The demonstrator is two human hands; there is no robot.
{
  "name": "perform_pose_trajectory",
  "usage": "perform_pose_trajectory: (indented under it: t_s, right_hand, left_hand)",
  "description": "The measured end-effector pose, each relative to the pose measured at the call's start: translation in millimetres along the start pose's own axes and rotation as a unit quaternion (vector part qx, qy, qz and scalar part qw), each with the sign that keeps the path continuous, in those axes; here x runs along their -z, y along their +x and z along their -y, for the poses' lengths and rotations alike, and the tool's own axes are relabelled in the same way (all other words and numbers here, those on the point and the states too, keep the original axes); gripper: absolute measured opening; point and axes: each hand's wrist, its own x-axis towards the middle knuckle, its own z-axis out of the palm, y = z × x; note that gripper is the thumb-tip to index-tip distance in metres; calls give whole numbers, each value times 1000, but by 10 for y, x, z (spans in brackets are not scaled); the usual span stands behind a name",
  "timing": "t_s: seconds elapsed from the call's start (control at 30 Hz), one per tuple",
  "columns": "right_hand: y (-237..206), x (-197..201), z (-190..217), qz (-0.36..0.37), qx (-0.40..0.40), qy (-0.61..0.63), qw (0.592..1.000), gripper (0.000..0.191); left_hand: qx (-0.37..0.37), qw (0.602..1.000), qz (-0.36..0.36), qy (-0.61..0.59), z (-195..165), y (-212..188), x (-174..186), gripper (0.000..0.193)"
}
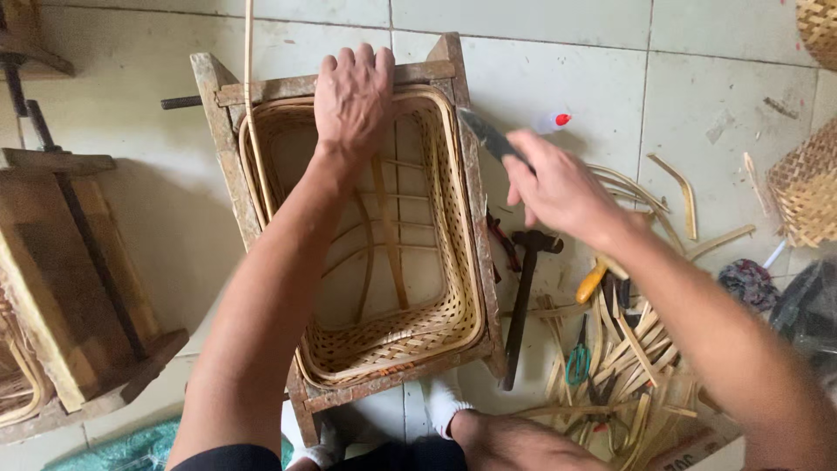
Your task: The person sits on the floor assembling a bamboo basket in a wooden frame jig. They weave and press curved bamboo strips across the basket body, tap strips into place with a hammer, trim excess material with pliers, and apply glue from a squeeze bottle along the basket rim.
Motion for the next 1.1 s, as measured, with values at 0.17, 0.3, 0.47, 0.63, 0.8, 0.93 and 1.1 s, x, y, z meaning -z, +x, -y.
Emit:
perform_pose_trajectory:
  t_s: [0.17,0.3,0.47,0.63,0.8,0.93,1.1]
  right_hand:
    - [172,111,414,43,-38,-124,991,31]
    - [226,238,629,70,-37,-282,956,31]
    - [646,308,1026,74,-15,-472,879,15]
    - [817,275,1118,103,-94,-412,900,29]
    - [466,319,864,63,-46,-295,952,35]
    - [243,225,794,30,-71,-224,972,31]
    - [-6,295,724,-2,-78,-268,960,32]
  left_hand:
    - [6,999,7,-35,122,34,146,65]
    - [-10,1000,-4,-6,162,77,211,14]
    - [-4,999,-33,-6,189,77,248,13]
    - [3,999,-32,-18,252,-13,312,15]
    - [11,996,-92,-5,247,-1,331,14]
    - [4,996,-89,-20,166,-28,282,11]
    - [5,995,-94,13,104,-5,205,16]
